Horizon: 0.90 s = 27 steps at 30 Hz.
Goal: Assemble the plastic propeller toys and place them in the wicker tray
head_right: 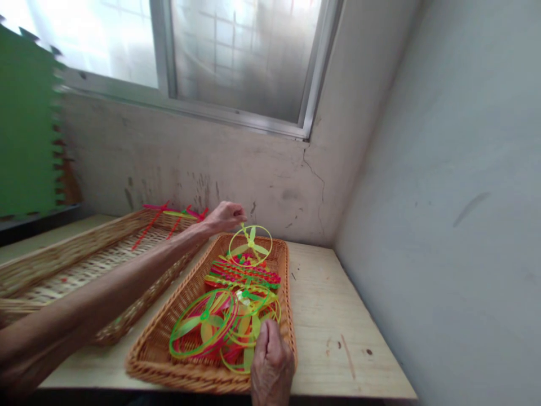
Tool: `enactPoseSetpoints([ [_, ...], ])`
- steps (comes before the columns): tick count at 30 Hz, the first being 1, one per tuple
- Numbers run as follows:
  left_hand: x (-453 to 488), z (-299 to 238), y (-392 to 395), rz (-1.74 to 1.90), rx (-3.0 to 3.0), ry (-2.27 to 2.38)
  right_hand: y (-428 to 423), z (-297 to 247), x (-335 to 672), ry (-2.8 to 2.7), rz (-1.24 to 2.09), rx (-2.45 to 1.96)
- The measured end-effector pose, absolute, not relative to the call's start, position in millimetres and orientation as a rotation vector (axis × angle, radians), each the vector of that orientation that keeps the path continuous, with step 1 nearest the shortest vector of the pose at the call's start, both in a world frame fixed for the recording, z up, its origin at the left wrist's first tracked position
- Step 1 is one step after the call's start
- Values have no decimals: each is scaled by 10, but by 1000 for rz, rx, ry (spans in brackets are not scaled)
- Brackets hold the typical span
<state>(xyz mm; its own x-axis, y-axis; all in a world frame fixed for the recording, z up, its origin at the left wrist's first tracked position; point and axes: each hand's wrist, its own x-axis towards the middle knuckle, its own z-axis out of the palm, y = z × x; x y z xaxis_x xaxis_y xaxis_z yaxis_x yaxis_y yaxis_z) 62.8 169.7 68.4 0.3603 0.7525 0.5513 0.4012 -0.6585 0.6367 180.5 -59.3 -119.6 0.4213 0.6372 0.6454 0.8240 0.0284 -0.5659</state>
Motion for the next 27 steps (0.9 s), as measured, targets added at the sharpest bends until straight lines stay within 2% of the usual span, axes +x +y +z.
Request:
enactPoseSetpoints([
  [11,630,728,1646,1329,2131,969,-575,-1316,1823,-1280,-165,-1701],
  [27,660,726,1660,1245,2471,878,-576,-1227,1804,-1239,-161,-1661],
])
